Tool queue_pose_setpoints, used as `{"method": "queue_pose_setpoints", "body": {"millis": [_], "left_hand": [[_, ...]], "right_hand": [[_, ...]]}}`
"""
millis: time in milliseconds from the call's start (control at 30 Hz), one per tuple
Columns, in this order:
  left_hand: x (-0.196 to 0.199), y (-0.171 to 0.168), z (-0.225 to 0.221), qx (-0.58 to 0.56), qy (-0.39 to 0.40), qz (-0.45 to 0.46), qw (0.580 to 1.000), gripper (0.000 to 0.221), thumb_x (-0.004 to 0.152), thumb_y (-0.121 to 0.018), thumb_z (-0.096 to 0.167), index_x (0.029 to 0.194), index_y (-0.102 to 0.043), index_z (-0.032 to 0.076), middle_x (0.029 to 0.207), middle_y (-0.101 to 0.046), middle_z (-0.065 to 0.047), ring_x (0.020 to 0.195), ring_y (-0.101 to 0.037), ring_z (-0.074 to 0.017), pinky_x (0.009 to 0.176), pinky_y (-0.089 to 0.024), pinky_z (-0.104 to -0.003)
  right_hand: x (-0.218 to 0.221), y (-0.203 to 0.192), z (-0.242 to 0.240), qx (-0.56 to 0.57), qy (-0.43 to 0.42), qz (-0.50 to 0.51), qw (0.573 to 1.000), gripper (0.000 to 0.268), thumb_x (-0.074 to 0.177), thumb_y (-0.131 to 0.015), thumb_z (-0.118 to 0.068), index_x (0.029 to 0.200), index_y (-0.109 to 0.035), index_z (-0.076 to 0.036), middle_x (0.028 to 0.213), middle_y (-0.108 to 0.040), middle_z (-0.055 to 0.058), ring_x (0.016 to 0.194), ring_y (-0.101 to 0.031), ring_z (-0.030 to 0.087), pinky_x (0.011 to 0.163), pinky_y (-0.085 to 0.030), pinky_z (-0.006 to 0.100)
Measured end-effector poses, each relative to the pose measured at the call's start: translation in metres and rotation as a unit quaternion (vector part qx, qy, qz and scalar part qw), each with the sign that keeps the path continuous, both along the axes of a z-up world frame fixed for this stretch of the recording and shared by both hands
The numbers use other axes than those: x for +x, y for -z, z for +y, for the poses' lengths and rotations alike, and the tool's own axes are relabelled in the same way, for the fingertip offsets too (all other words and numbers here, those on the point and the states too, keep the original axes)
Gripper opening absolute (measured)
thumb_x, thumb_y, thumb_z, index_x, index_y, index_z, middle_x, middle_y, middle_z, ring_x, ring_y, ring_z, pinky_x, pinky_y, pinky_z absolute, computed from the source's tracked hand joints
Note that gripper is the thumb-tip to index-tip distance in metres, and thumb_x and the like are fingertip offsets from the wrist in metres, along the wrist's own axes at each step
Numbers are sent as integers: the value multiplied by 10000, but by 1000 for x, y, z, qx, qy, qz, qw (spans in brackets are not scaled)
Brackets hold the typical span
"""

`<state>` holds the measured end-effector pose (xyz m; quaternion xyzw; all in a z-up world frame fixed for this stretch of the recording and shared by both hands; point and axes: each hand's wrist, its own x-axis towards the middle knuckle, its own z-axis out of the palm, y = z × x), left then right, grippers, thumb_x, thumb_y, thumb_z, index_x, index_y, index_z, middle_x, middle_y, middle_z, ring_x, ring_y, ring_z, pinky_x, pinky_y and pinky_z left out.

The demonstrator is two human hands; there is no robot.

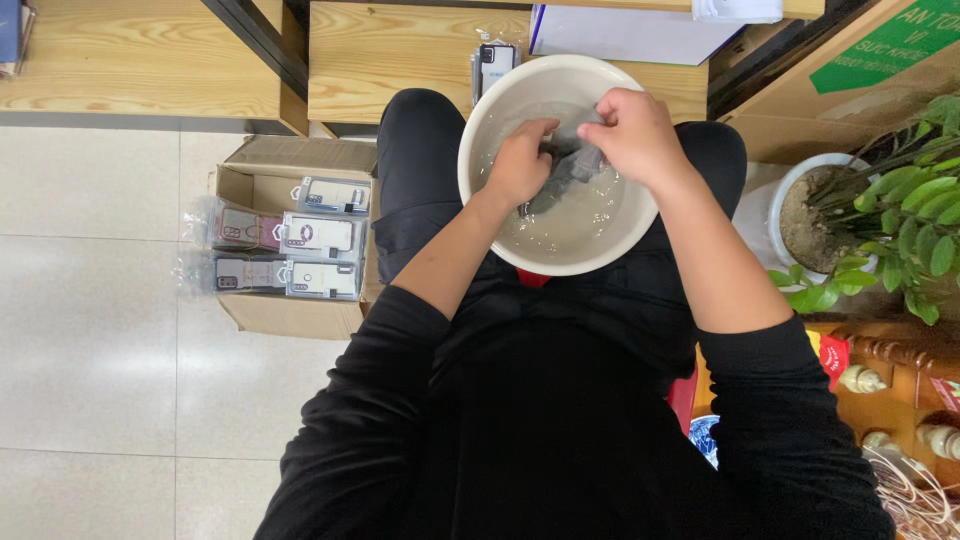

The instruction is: The person washes a gray cloth in a white bowl of water, wrings it out, and then uses it to wipe a phone case still inside its plastic packaging. The person wipes the front and back of the packaged case before placing it on the wooden surface.

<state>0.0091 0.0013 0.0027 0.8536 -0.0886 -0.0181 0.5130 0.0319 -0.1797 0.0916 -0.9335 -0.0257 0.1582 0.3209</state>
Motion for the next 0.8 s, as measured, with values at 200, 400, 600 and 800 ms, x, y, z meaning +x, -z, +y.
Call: {"method": "queue_pose_setpoints", "body": {"millis": [200, 400, 600, 800], "left_hand": [[-8, 6, -4, 156, 107, -29, 982, 708, 822, -720, 185, 1484, -500, 67, 1453, -581, -202, 1334, -541, -442, 1103, -429, -535], [-15, -3, -4, 274, 116, 61, 953, 816, 917, -794, 302, 1622, -429, 114, 1596, -456, -124, 1583, -286, -339, 1301, -259, -546], [-14, -9, -2, 156, 135, 85, 975, 1217, 821, -927, 389, 1705, -173, 25, 1694, -343, -254, 1642, -165, -412, 1337, -133, -608], [-14, -9, -11, -29, 129, 20, 991, 1366, 746, -1021, 321, 1690, -51, 135, 1602, -558, -217, 1539, -437, -396, 1283, -148, -507]], "right_hand": [[5, 66, 10, -127, -19, 12, 992, 104, 897, -783, -258, 967, -774, -181, 873, -767, 90, 881, -696, 354, 762, -522, 484], [-2, 91, 23, -208, -57, -36, 976, 275, 887, -799, -282, 1130, -816, -153, 986, -792, 141, 1018, -765, 400, 863, -620, 502], [14, 72, 9, -100, -29, -21, 994, 304, 1014, -752, -252, 1221, -785, -32, 1055, -774, 223, 1047, -743, 441, 854, -600, 519], [8, -28, 8, 83, 1, -35, 996, 157, 1011, -732, -176, 891, -646, -121, 726, -648, -7, 512, -611, 148, 469, -490, 309]]}}
